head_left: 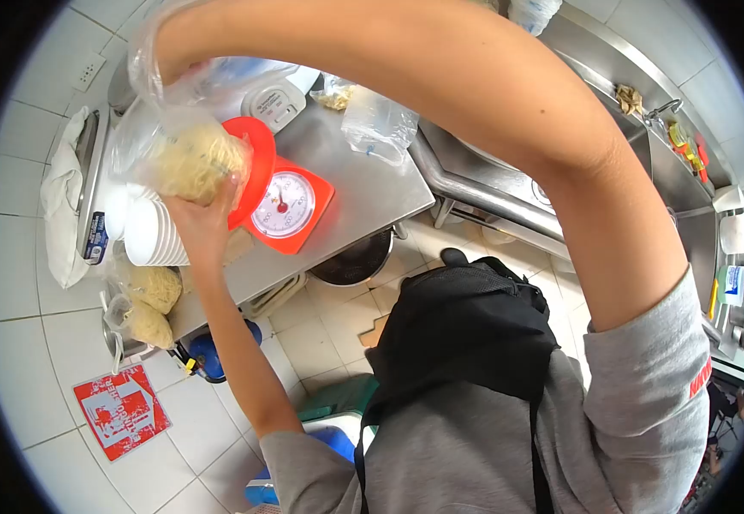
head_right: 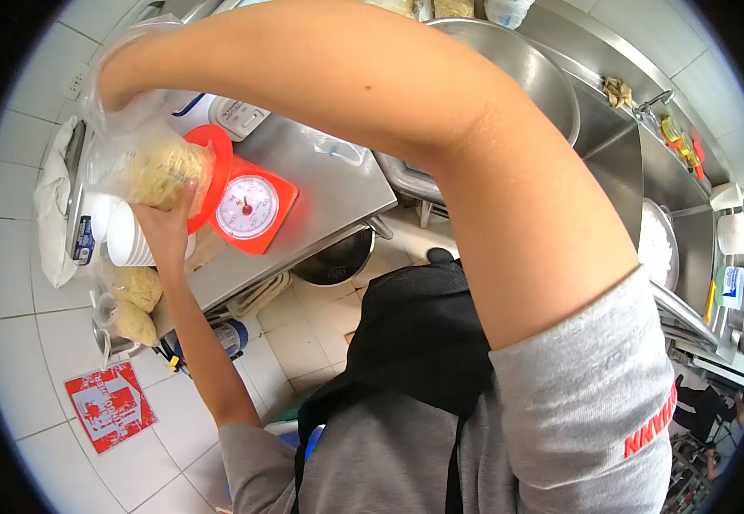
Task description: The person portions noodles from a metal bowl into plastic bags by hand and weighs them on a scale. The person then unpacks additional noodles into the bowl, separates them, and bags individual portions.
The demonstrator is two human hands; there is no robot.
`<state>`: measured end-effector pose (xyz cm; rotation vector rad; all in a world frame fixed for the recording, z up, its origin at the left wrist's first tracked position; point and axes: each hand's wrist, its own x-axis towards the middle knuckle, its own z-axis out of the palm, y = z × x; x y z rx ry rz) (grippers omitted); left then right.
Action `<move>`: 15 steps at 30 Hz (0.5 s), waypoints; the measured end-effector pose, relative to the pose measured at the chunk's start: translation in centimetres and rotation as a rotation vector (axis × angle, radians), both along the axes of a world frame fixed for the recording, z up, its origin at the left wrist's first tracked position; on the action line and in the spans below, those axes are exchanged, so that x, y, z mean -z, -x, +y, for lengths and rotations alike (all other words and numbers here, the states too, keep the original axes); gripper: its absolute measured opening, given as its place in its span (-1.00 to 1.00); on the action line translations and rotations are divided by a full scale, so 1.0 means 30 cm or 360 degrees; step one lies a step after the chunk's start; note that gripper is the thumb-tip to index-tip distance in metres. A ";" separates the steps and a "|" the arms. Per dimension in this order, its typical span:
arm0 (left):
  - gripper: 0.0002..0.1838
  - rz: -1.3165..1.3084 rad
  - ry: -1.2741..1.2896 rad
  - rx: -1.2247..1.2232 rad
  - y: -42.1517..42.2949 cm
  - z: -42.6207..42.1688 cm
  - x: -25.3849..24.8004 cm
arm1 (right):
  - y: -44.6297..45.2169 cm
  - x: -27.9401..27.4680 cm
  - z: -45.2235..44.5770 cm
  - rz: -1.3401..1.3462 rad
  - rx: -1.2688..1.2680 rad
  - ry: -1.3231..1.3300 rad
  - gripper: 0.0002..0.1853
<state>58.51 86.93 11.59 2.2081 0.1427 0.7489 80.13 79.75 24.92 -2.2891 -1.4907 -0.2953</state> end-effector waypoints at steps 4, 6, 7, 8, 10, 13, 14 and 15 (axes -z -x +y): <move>0.12 -0.0115 -0.0026 -0.0114 -0.020 -0.025 -0.037 | -0.005 0.016 -0.041 0.0019 0.0030 0.0016 -0.77; 0.19 -0.0096 -0.0122 -0.0240 -0.022 -0.008 -0.011 | 0.001 0.016 -0.062 0.0027 0.0034 0.0019 -0.77; 0.21 -0.0091 -0.0103 -0.0228 -0.017 -0.003 -0.007 | 0.003 0.018 -0.069 0.0040 0.0033 0.0011 -0.77; 0.24 -0.0088 -0.0084 -0.0217 -0.012 0.002 -0.005 | 0.007 0.018 -0.075 0.0038 0.0028 0.0010 -0.77; 0.28 -0.0097 -0.0055 -0.0231 -0.007 0.010 -0.008 | 0.014 0.015 -0.084 0.0030 0.0025 -0.0004 -0.77; 0.30 -0.0178 -0.0028 -0.0252 -0.006 0.020 -0.011 | 0.028 0.002 -0.113 0.0013 0.0014 -0.0052 -0.77; 0.31 -0.0228 -0.0028 -0.0225 -0.004 0.027 -0.010 | 0.037 0.005 -0.137 0.0009 0.0006 -0.0072 -0.77; 0.31 -0.0272 -0.0025 -0.0200 0.000 0.035 -0.007 | 0.049 -0.001 -0.175 -0.0001 -0.0005 -0.0106 -0.77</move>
